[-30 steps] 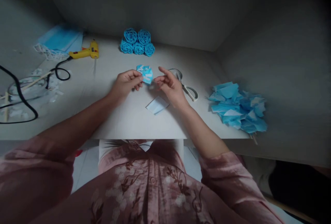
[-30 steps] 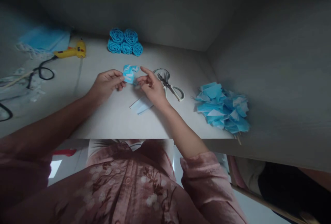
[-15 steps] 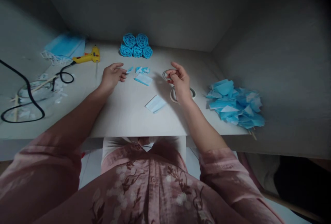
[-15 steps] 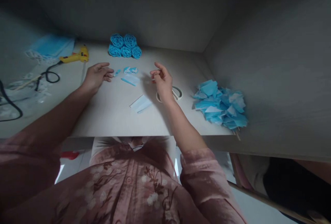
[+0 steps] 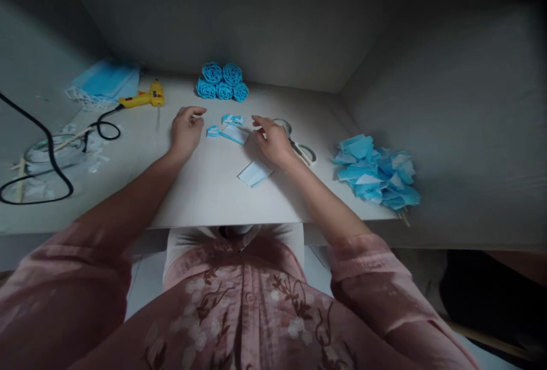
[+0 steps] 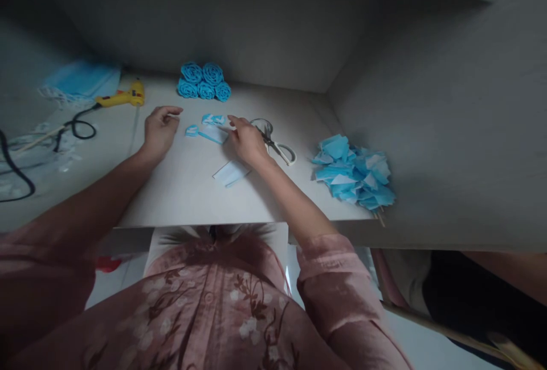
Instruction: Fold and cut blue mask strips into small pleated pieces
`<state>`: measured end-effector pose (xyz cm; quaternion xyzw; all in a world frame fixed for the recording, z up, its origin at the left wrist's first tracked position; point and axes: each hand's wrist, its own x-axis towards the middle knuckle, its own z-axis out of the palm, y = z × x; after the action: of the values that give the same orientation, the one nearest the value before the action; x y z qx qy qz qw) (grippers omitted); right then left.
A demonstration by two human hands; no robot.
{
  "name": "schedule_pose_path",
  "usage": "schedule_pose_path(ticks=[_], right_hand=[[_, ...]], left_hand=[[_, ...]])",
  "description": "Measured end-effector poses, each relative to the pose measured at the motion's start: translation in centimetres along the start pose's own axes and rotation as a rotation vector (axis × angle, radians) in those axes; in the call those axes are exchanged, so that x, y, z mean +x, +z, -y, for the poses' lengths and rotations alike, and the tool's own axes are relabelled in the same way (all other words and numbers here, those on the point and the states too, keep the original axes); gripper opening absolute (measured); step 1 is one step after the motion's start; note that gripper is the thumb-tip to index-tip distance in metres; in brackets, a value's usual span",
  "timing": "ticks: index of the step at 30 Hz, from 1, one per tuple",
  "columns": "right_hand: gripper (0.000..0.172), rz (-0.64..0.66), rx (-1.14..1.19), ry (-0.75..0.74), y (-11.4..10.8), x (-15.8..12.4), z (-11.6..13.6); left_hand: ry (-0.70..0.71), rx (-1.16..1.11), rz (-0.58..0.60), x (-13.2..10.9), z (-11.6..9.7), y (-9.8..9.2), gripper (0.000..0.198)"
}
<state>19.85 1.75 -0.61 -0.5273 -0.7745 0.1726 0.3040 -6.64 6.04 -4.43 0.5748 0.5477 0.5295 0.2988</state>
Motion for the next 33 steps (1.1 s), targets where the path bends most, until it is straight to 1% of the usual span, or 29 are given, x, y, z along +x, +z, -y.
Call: schedule_pose_path(ticks=[2, 3, 5, 7, 9, 11, 13, 16, 17, 18, 19, 21, 23, 25, 26, 28, 30, 33], right_hand=[[0.052, 0.111, -0.154, 0.052, 0.1, 1.1, 1.1], [0.050, 0.153, -0.225, 0.084, 0.3, 1.6, 1.5], [0.045, 0.211, -0.345, 0.138, 0.9, 2.7, 2.2], [0.039, 0.238, -0.411, 0.164, 1.7, 3.4, 2.7], [0.034, 0.244, -0.426, 0.166, 2.1, 3.7, 2.8], [0.030, 0.240, -0.418, 0.150, 1.8, 3.5, 2.5], [0.026, 0.229, -0.353, 0.093, 0.8, 2.9, 1.9], [0.017, 0.171, -0.109, -0.057, -1.3, 1.8, 1.2], [0.015, 0.156, -0.045, -0.089, -1.9, 1.4, 1.1], [0.014, 0.141, 0.004, -0.112, -2.4, 1.1, 1.1], [0.013, 0.127, 0.039, -0.128, -2.7, 0.7, 1.3], [0.013, 0.108, 0.077, -0.151, -3.0, 0.2, 1.7], [0.014, 0.100, 0.079, -0.172, -2.8, -0.1, 2.2], [0.015, 0.107, 0.074, -0.203, -2.5, -0.2, 2.4], [0.016, 0.111, 0.081, -0.220, -2.4, -0.1, 2.4], [0.019, 0.105, 0.127, -0.251, -2.1, 0.3, 2.2], [0.021, 0.073, 0.205, -0.264, -1.7, 0.6, 1.6], [0.031, -0.006, 0.391, -0.214, -1.1, 0.8, 0.3]], left_hand=[[-0.008, -0.003, -0.057, -0.4, -0.6, 0.4, 0.025], [-0.016, -0.012, -0.055, -0.5, -0.8, 0.5, 0.027], [-0.018, -0.021, 0.010, -0.8, -0.9, 0.8, 0.031], [0.001, 0.018, 0.073, -0.9, -0.7, 1.0, 0.033], [0.009, 0.081, 0.124, -1.0, -0.4, 1.0, 0.032], [0.008, 0.114, 0.155, -1.0, -0.2, 0.9, 0.027], [0.056, 0.117, 0.136, -1.0, -0.3, 0.8, 0.024], [0.189, 0.063, 0.039, -1.2, -1.2, 0.7, 0.023], [0.209, 0.015, 0.030, -1.4, -1.6, 0.7, 0.026], [0.203, -0.055, 0.054, -1.7, -2.1, 0.7, 0.033], [0.176, -0.141, 0.110, -2.0, -2.7, 0.7, 0.043], [0.108, -0.305, 0.273, -2.6, -3.7, 0.8, 0.064], [0.042, -0.400, 0.414, -3.4, -4.6, 1.0, 0.074], [-0.004, -0.399, 0.477, -4.0, -5.1, 1.2, 0.071], [-0.020, -0.375, 0.484, -4.3, -5.3, 1.4, 0.066], [-0.060, -0.314, 0.484, -4.7, -5.3, 1.7, 0.049], [-0.106, -0.268, 0.505, -5.0, -5.2, 2.0, 0.033], [-0.132, -0.247, 0.539, -5.2, -4.9, 2.3, 0.028]])
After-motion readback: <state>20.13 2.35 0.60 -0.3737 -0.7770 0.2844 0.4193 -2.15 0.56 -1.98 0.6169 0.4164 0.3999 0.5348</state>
